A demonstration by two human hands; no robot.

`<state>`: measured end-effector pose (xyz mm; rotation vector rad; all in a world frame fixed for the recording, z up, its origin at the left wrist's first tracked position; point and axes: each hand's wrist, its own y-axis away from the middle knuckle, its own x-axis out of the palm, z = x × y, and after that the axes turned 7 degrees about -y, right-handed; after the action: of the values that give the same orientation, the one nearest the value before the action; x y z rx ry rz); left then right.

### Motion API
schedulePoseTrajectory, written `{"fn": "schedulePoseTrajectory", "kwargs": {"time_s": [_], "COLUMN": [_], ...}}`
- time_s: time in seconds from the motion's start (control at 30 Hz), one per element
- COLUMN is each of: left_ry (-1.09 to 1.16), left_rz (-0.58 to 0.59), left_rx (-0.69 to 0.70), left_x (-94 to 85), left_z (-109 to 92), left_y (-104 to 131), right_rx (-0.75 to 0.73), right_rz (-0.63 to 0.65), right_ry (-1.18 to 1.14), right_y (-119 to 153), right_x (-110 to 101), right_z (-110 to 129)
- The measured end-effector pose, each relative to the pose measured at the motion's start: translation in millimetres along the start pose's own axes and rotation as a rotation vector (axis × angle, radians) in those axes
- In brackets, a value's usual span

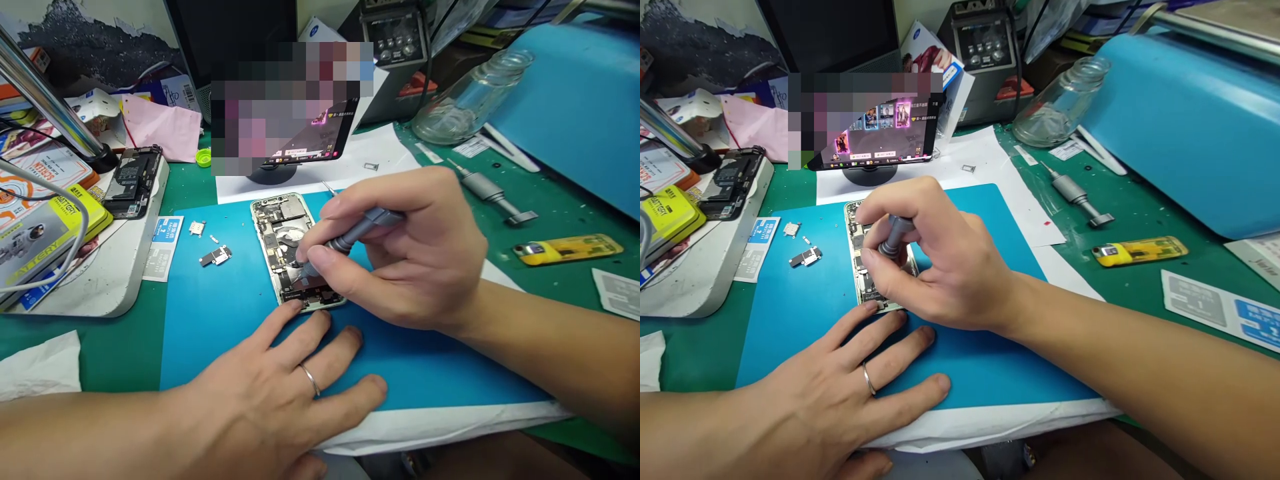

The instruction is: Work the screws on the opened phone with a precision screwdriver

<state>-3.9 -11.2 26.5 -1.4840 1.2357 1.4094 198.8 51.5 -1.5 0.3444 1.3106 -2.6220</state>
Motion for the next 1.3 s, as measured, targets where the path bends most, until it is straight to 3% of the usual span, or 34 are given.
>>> {"fn": "schedulePoseTrajectory", "kwargs": {"time_s": [0.47, 0.6, 0.87, 1.3], "left_ry": [-0.001, -0.021, -0.132, -0.149], "left_rz": [-0.033, -0.070, -0.092, 0.008], "left_rx": [-0.004, -0.029, -0.080, -0.119], "left_x": [3.3, 6.5, 16.6, 18.0], "left_z": [-1, -4, -14, -21], "left_y": [0, 1, 0, -2], "right_rx": [0.011, -0.021, 0.059, 0.082], "right_rz": [0.006, 0.095, 0.287, 0.241], "right_ry": [-0.073, -0.095, -0.213, -0.215], "right_y": [-3, -3, 2, 6], "right_x": [0, -3, -2, 3], "right_z": [1, 3, 3, -3]}}
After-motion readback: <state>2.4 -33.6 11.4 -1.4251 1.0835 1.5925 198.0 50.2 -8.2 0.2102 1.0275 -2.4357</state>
